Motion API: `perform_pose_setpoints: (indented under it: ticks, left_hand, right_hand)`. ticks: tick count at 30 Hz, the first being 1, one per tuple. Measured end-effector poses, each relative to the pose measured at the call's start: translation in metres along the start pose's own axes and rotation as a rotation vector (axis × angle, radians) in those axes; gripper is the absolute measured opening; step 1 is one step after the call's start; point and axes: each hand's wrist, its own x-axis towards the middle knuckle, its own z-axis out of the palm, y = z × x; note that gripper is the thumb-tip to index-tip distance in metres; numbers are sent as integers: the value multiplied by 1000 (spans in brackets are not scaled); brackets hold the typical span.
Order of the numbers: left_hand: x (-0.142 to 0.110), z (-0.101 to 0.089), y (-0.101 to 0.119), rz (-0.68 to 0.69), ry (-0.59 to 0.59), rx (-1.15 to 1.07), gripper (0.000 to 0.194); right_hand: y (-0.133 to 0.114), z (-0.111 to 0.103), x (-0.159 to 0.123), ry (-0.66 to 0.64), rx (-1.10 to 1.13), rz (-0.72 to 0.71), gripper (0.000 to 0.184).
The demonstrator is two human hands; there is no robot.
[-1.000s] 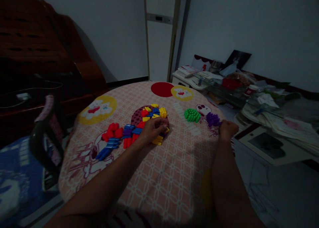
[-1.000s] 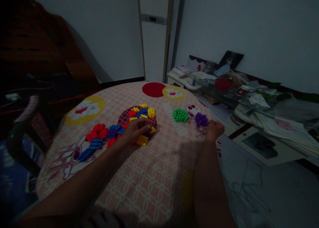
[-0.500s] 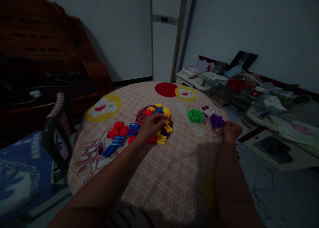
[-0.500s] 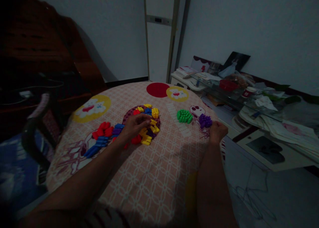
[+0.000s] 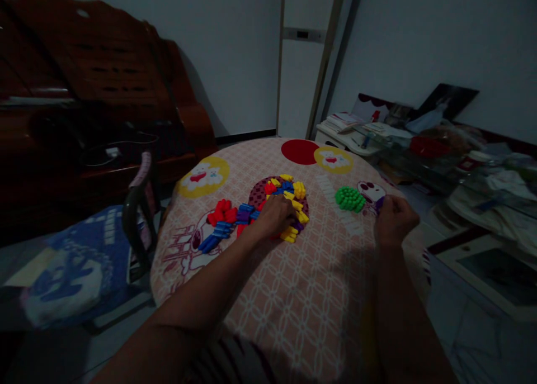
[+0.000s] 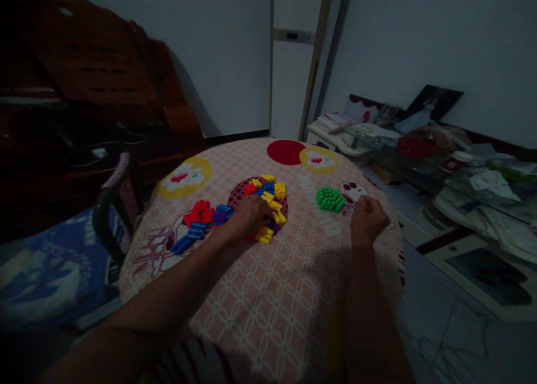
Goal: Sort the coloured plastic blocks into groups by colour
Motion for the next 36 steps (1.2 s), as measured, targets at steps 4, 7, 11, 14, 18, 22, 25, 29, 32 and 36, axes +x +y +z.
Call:
perform_pose_setpoints:
  ticks: [4, 7, 11, 14, 18, 22, 25, 29, 32, 36]
  left_hand:
    - [1, 7, -4, 51, -110, 76, 25]
    - [1, 8, -8, 80, -109, 43, 28]
    - [2, 7, -8, 51, -96, -26, 16]
    - [4, 2, -6, 15, -54, -159, 8]
    - [3, -3, -2, -95, 162, -459, 15]
    - [2, 0, 5, -147, 219, -689, 24]
    - [3, 8, 10, -153, 213, -808, 26]
    - [4, 13, 17, -174, 203, -922, 27]
    - [3, 13, 24, -192, 159, -998, 28]
    - [0, 12, 26, -196, 107, -1012, 28]
  right_hand:
    - [-21, 9, -14, -117, 63, -59, 31]
    - [-36, 11, -22, -200, 84, -94, 33]
    - [-54, 12, -29, -331, 161, -108, 33]
    - [-63, 14, -34, -493, 321, -18, 30]
    - [-75, 17, -44, -974, 560, 212, 32]
    - [-88, 18, -56, -1262, 767, 259, 43]
    - [-95, 19, -60, -1282, 827, 257, 39]
    - [-98, 19, -61, -1234, 835, 271, 40]
    - [-101, 17, -60, -1196, 885, 248, 44]
    - [-96, 8, -46, -1082, 871, 251, 38]
